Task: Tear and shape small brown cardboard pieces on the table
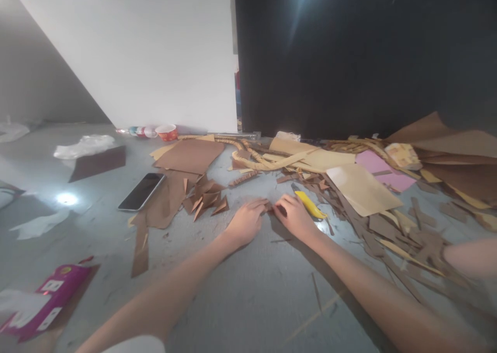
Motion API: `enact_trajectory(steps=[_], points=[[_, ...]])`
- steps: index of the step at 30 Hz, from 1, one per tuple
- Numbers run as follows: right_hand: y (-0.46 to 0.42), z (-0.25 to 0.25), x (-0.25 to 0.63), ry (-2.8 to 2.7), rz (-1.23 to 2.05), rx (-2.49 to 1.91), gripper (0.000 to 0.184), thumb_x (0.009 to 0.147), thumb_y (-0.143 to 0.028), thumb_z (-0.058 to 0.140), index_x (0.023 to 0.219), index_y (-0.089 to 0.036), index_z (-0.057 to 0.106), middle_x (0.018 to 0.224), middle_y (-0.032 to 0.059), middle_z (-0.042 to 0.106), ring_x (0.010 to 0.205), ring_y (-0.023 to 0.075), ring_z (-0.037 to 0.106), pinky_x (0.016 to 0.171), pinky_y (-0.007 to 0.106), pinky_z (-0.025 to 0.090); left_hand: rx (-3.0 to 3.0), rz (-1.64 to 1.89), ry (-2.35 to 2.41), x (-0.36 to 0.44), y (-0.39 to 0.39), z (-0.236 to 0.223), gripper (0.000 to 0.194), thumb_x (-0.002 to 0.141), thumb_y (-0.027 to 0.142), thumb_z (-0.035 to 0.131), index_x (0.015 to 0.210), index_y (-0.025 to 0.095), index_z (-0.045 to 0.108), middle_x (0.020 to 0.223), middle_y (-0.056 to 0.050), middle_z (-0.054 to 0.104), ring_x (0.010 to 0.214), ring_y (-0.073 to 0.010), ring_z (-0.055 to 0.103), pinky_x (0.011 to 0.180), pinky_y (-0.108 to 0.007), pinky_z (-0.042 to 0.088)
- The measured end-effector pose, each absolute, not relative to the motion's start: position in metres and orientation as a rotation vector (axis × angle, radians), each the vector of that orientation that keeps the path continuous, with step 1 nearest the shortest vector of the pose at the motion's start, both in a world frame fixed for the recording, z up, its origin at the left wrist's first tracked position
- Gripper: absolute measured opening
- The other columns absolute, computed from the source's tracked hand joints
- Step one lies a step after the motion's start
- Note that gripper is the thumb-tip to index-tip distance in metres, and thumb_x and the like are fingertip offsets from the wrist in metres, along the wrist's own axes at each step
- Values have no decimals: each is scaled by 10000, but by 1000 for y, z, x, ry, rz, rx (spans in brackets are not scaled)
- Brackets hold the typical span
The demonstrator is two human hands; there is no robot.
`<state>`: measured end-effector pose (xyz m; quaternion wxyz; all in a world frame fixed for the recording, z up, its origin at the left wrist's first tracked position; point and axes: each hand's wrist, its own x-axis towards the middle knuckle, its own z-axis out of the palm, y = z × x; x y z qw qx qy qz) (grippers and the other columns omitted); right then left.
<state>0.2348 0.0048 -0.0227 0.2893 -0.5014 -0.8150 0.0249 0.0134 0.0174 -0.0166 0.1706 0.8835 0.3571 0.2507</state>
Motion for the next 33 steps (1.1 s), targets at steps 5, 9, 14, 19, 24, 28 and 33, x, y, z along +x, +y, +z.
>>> enact_trajectory(steps=[5, 9, 14, 19, 24, 28, 33], points=[[8, -26, 236, -2137, 111, -1409, 218, 1089, -294, 532, 915, -224, 644, 949, 44, 671, 887, 229, 615, 871, 382, 422, 2531, 686, 1044, 15, 15, -14, 526, 846, -35, 446, 1284, 176, 647, 1442, -126, 661, 1407, -252, 577, 1211, -502, 470], [8, -26, 235, -2101, 124, -1434, 200, 1076, -284, 539, 907, -226, 629, 940, 51, 660, 881, 235, 613, 846, 375, 427, 2551, 682, 1038, 17, 13, -10, 525, 886, -21, 425, 1329, 186, 617, 1414, -123, 665, 1392, -248, 579, 1190, -479, 479], [8, -28, 235, -2086, 81, -1465, 176, 1037, -255, 585, 863, -228, 597, 922, 49, 650, 881, 244, 601, 835, 376, 428, 2634, 666, 950, 16, 12, -9, 568, 886, -15, 433, 1386, 194, 602, 1434, -107, 653, 1436, -255, 529, 1220, -489, 442], [7, -27, 234, -2080, 23, -1471, 167, 1020, -244, 601, 854, -233, 590, 913, 51, 645, 870, 245, 599, 823, 378, 422, 2730, 631, 910, 14, 14, -15, 569, 894, 0, 466, 1415, 184, 603, 1466, -118, 634, 1471, -279, 495, 1232, -519, 428], [5, -23, 232, -2055, 51, -1485, 171, 1017, -290, 630, 860, -233, 591, 911, 38, 651, 862, 235, 607, 845, 387, 407, 2758, 622, 916, 15, 14, -16, 529, 896, -1, 478, 1374, 168, 629, 1454, -130, 633, 1466, -285, 498, 1228, -507, 436], [7, -26, 233, -2028, 80, -1507, 157, 1008, -271, 625, 857, -234, 605, 897, 33, 666, 880, 235, 630, 854, 397, 379, 2738, 620, 920, 16, 12, -13, 543, 894, -10, 466, 1367, 193, 638, 1434, -125, 644, 1458, -279, 507, 1211, -521, 451], [11, -32, 236, -2000, 118, -1501, 155, 1002, -278, 622, 854, -230, 617, 891, 38, 677, 891, 235, 642, 848, 389, 379, 2698, 622, 953, 17, 12, -12, 574, 895, -13, 454, 1409, 188, 611, 1433, -122, 650, 1460, -276, 503, 1217, -526, 442]])
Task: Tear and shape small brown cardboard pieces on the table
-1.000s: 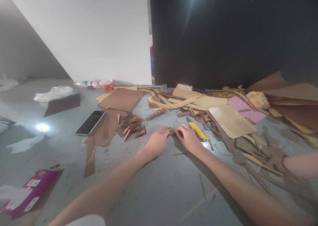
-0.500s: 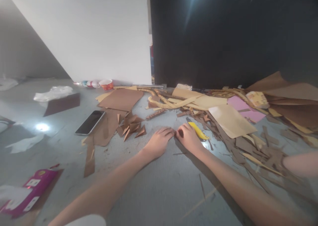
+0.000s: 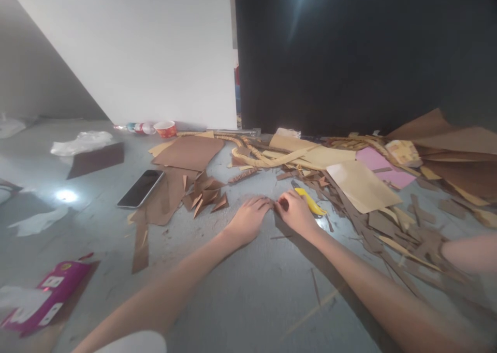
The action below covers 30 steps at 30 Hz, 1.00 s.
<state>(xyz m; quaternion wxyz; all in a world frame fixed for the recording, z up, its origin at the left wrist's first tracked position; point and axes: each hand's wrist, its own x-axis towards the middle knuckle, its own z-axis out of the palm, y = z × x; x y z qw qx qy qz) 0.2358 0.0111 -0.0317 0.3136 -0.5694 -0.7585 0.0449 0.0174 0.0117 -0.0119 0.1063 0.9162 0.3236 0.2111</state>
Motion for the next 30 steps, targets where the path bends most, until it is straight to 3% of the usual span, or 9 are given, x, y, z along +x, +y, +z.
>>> enact_trajectory(steps=[10, 19, 26, 30], points=[[16, -36, 239, -1996, 118, -1515, 156, 1000, -288, 651, 860, -221, 649, 882, 32, 668, 854, 221, 635, 832, 374, 400, 2647, 620, 964, 19, 11, -7, 514, 918, -1, 465, 1339, 223, 658, 1402, -112, 638, 1323, -277, 589, 1155, -520, 485], [17, -36, 241, -1996, 125, -1517, 231, 1041, -348, 627, 852, -219, 660, 866, 41, 668, 834, 227, 633, 826, 381, 413, 2665, 654, 952, 16, 13, -14, 539, 889, -18, 466, 1345, 208, 645, 1445, -109, 628, 1387, -269, 551, 1204, -508, 438], [15, -32, 239, -2024, 166, -1488, 160, 1037, -282, 608, 896, -221, 653, 914, 48, 684, 905, 240, 644, 845, 383, 397, 2545, 701, 1047, 16, 13, -11, 571, 929, 12, 445, 1469, 176, 530, 1435, -121, 598, 1344, -280, 528, 1174, -492, 460], [12, -27, 238, -2034, 247, -1453, 71, 981, -175, 600, 952, -222, 645, 965, 41, 690, 948, 235, 642, 902, 392, 386, 2561, 692, 1050, 16, 17, -12, 480, 996, 62, 436, 1454, 162, 536, 1411, -129, 597, 1315, -288, 520, 1160, -500, 459]])
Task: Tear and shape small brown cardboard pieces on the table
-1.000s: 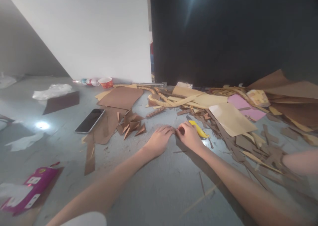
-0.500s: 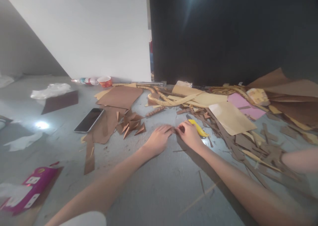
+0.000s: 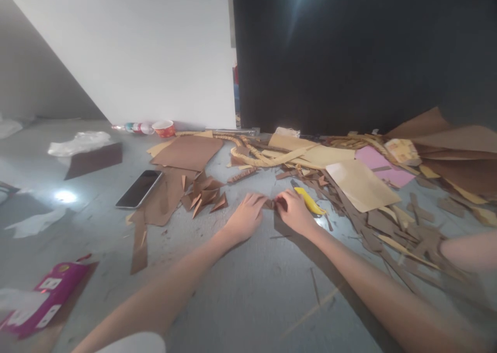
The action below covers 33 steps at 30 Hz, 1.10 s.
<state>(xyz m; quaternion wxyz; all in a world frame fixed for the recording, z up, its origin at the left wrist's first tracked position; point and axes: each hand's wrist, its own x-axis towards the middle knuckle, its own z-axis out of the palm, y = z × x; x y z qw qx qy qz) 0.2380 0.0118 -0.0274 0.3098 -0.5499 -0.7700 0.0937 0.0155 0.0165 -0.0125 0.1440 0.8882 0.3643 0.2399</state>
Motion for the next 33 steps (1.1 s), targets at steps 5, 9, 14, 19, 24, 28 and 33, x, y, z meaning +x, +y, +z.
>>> enact_trajectory(steps=[5, 9, 14, 19, 24, 28, 33], points=[[8, -22, 236, -2035, 303, -1436, 89, 926, -140, 618, 958, -222, 630, 1003, 32, 681, 986, 233, 637, 949, 400, 369, 2444, 780, 1010, 16, 19, -11, 316, 1003, 73, 483, 1252, 193, 636, 1254, -96, 667, 1219, -270, 561, 1084, -467, 488], [8, -20, 236, -2047, 333, -1419, 76, 943, -152, 612, 940, -226, 628, 984, 27, 664, 956, 226, 630, 934, 390, 374, 2266, 893, 1016, 16, 21, -10, 172, 953, 64, 591, 1042, 199, 651, 1066, -62, 686, 1087, -249, 605, 972, -402, 512], [8, -20, 237, -2053, 339, -1402, 99, 940, -134, 605, 924, -230, 625, 977, 27, 661, 948, 227, 624, 924, 388, 377, 2190, 950, 998, 16, 22, -8, 155, 913, 46, 676, 914, 201, 667, 961, -30, 704, 1004, -221, 634, 937, -363, 493], [7, -18, 236, -2043, 337, -1394, 118, 930, -116, 592, 926, -232, 613, 970, 34, 663, 938, 233, 613, 901, 382, 393, 2249, 936, 915, 15, 23, -7, 105, 944, 110, 716, 897, 204, 724, 975, -32, 744, 1000, -209, 639, 940, -354, 498], [7, -18, 235, -2046, 319, -1410, 140, 929, -101, 581, 930, -234, 623, 976, 35, 671, 948, 237, 612, 921, 392, 383, 2330, 945, 840, 14, 28, -13, 119, 999, 221, 693, 945, 218, 799, 1077, -65, 757, 1078, -222, 651, 1005, -384, 510], [7, -18, 235, -2068, 313, -1391, 142, 931, -102, 583, 943, -235, 630, 989, 36, 674, 948, 236, 622, 916, 394, 380, 2350, 930, 854, 14, 30, -16, 197, 1036, 240, 634, 942, 220, 805, 1056, -66, 753, 1064, -223, 646, 989, -384, 520], [7, -17, 236, -2108, 345, -1369, 98, 955, -141, 615, 954, -236, 640, 996, 27, 682, 967, 231, 636, 929, 405, 365, 2352, 895, 914, 15, 27, -16, 210, 1039, 198, 609, 924, 202, 786, 1062, -68, 728, 1076, -230, 613, 988, -388, 510]])
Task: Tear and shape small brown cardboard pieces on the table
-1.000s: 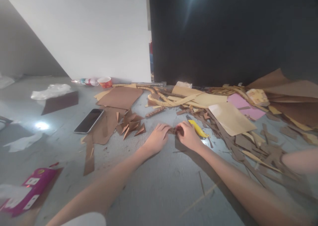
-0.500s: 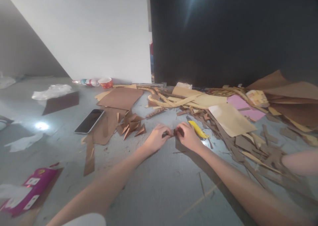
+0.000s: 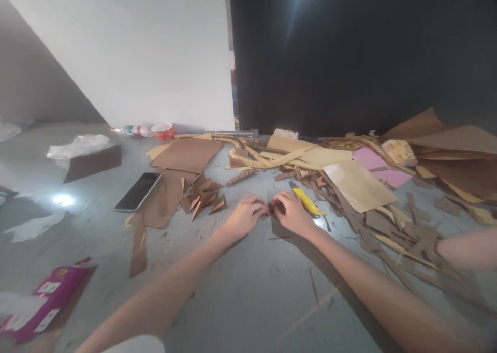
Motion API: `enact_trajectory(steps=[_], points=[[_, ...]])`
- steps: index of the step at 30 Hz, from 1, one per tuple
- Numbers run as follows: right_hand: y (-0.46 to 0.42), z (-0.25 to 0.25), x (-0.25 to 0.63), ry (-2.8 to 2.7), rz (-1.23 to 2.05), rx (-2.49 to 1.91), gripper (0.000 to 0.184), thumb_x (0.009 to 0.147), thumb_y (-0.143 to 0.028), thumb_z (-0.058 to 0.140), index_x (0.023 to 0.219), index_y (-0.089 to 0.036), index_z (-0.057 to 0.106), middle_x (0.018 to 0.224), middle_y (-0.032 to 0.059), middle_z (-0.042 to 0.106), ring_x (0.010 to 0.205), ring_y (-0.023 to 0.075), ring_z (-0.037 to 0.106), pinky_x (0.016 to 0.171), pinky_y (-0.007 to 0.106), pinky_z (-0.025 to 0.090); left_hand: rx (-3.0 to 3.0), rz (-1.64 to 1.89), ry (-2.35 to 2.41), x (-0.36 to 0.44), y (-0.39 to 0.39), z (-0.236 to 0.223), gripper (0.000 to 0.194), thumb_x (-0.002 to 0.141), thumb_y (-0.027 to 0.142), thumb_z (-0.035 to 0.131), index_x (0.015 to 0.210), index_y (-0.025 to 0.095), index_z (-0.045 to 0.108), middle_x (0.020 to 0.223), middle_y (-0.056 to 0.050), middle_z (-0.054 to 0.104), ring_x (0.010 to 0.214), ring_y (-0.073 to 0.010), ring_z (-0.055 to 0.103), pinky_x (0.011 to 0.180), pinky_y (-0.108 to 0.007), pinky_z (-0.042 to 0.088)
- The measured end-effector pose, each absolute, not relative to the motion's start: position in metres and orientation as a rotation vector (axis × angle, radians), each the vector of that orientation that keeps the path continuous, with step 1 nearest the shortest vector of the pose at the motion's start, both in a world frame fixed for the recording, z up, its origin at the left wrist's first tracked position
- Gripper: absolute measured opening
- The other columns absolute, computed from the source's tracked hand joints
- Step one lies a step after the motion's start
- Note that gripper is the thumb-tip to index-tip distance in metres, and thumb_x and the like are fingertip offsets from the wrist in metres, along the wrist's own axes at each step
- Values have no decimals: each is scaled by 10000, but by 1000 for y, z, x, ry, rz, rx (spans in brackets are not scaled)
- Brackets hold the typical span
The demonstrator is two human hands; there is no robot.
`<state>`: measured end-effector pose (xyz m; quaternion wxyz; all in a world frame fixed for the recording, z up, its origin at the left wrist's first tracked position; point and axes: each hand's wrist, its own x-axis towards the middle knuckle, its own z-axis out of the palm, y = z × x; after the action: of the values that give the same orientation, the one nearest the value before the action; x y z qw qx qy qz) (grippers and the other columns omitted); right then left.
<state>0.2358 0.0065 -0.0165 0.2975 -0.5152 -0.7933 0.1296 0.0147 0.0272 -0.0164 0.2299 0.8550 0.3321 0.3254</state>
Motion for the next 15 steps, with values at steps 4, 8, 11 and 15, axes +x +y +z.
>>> enact_trajectory(steps=[4, 8, 11, 15], points=[[9, -17, 238, -2161, 388, -1329, 94, 997, -197, 635, 910, -230, 644, 988, 29, 689, 993, 234, 627, 914, 397, 364, 2359, 893, 942, 15, 26, -16, 237, 1036, 148, 578, 907, 189, 773, 1028, -71, 708, 1061, -233, 588, 974, -387, 503], [10, -19, 239, -2191, 399, -1307, 120, 1004, -182, 646, 892, -225, 649, 986, 25, 685, 1017, 231, 622, 904, 392, 362, 2378, 874, 957, 14, 26, -15, 238, 1030, 138, 588, 889, 189, 773, 947, -65, 688, 1015, -236, 570, 952, -382, 498], [11, -20, 238, -2180, 389, -1297, 114, 1002, -189, 662, 895, -227, 658, 989, 26, 681, 1007, 230, 620, 904, 396, 367, 2403, 839, 964, 15, 26, -13, 229, 1029, 146, 595, 904, 193, 780, 909, -64, 686, 998, -242, 564, 933, -378, 494], [11, -17, 237, -2141, 421, -1210, 118, 994, -175, 658, 888, -227, 652, 981, 34, 672, 976, 224, 612, 887, 383, 401, 2405, 820, 983, 15, 26, -11, 200, 1025, 168, 615, 937, 201, 792, 914, -67, 709, 995, -245, 573, 936, -379, 491]])
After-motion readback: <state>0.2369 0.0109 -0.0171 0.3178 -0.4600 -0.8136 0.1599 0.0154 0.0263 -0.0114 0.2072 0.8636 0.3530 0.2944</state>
